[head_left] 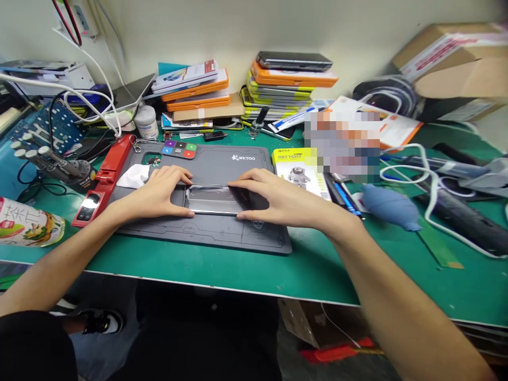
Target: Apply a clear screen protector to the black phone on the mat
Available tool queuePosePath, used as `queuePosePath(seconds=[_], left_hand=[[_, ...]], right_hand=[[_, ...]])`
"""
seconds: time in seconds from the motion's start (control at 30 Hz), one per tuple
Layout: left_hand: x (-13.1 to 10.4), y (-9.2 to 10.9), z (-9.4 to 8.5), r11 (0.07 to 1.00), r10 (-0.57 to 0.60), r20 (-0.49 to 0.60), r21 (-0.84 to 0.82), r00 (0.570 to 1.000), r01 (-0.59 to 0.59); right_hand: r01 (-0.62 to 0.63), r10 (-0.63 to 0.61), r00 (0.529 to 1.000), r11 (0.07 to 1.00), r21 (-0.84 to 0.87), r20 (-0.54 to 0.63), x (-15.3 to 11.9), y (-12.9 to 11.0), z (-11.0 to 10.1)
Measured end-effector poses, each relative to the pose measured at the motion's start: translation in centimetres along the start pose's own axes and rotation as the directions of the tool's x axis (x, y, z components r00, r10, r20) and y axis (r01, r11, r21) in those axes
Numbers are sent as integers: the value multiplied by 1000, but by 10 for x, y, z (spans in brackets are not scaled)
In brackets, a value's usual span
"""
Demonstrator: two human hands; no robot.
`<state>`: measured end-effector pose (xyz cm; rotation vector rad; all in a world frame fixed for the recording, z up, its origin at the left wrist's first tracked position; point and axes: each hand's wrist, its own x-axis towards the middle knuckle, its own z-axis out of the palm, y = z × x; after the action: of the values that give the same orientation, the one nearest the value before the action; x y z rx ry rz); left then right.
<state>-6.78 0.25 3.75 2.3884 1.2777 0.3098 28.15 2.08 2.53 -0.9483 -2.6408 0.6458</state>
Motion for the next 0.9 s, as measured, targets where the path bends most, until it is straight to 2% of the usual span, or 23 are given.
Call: queuePosePath(seconds=[0.33,0.57,0.9], left_hand=[[-1,5,0,1000,15,5,5,1000,-15],[2,-3,-3,990,105,49,88,993,-109],[4,-7,-4,980,131,40,149,991,-135]], right_hand=[[-12,12,1000,1000,-24,-3,-2,-3,2],[-8,8,1000,1000,-28,8,-2,-3,2],[-3,3,1000,1000,-22,1,-1,-3,3]])
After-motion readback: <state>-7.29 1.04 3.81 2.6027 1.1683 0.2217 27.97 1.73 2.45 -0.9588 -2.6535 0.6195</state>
